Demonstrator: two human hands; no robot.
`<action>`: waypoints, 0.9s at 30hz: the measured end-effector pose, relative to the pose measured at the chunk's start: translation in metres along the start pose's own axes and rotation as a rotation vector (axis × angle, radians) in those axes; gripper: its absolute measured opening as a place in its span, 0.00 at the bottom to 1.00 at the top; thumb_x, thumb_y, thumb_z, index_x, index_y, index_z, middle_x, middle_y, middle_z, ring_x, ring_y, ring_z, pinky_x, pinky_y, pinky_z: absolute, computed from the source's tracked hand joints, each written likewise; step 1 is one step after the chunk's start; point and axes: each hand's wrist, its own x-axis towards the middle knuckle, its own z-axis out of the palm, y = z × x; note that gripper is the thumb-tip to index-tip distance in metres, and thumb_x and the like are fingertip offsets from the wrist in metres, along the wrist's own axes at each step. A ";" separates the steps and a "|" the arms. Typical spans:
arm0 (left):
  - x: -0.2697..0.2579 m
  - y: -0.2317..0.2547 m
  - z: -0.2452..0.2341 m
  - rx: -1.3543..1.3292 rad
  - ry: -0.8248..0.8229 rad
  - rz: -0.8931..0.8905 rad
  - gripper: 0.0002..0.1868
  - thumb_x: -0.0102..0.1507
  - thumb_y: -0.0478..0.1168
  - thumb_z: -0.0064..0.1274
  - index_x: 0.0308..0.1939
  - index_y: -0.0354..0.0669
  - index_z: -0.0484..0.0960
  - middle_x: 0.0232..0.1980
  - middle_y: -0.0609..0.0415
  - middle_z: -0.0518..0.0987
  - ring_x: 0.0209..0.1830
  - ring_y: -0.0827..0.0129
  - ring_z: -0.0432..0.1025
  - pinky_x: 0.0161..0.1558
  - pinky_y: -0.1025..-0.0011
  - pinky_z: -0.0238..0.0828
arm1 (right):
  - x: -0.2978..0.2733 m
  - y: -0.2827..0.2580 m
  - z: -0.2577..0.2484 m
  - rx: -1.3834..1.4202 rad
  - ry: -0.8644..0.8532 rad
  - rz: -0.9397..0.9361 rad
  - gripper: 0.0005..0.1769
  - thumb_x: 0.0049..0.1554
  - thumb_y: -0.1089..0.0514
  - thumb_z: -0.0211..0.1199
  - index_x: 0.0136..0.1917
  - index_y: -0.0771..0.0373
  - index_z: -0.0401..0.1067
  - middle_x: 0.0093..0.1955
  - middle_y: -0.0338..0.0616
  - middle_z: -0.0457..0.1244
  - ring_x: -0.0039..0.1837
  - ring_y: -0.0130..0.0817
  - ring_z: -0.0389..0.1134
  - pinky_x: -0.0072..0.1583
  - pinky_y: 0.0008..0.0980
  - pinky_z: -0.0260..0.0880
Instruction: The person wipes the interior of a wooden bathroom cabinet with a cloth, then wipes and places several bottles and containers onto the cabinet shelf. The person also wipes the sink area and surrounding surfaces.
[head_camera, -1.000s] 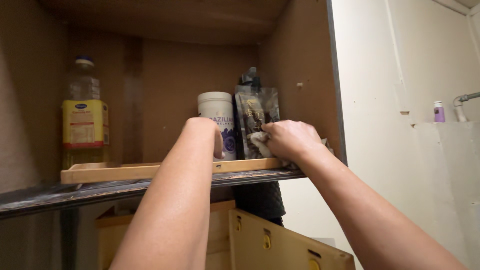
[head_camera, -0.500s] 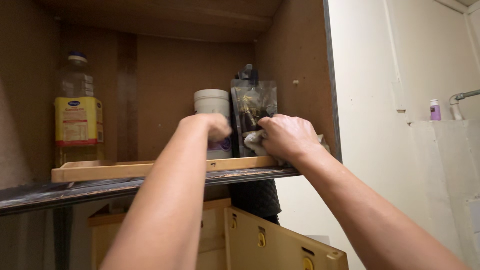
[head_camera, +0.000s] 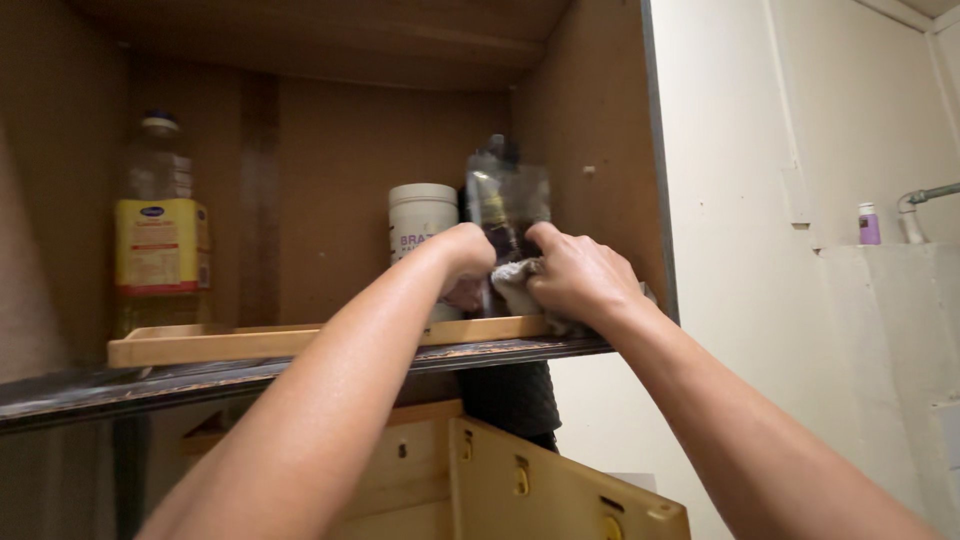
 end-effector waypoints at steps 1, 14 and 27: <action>0.003 -0.002 0.000 0.005 0.013 -0.026 0.16 0.65 0.32 0.40 0.37 0.25 0.84 0.34 0.32 0.83 0.28 0.46 0.81 0.29 0.53 0.81 | -0.001 0.001 0.000 0.012 0.015 -0.001 0.28 0.51 0.51 0.61 0.66 0.44 0.71 0.56 0.48 0.70 0.60 0.51 0.70 0.59 0.49 0.70; -0.007 -0.005 0.002 0.097 -0.034 -0.076 0.16 0.68 0.43 0.46 0.48 0.33 0.83 0.39 0.42 0.84 0.33 0.55 0.82 0.33 0.56 0.80 | 0.002 -0.005 -0.007 -0.180 -0.143 -0.011 0.15 0.52 0.47 0.64 0.52 0.47 0.79 0.51 0.43 0.71 0.57 0.44 0.72 0.57 0.45 0.73; -0.008 -0.006 0.005 0.475 0.156 0.088 0.21 0.63 0.50 0.57 0.42 0.31 0.85 0.44 0.37 0.84 0.40 0.50 0.80 0.39 0.56 0.76 | -0.004 -0.006 -0.017 -0.113 -0.175 0.037 0.16 0.52 0.47 0.61 0.50 0.55 0.78 0.48 0.46 0.74 0.55 0.44 0.74 0.56 0.44 0.74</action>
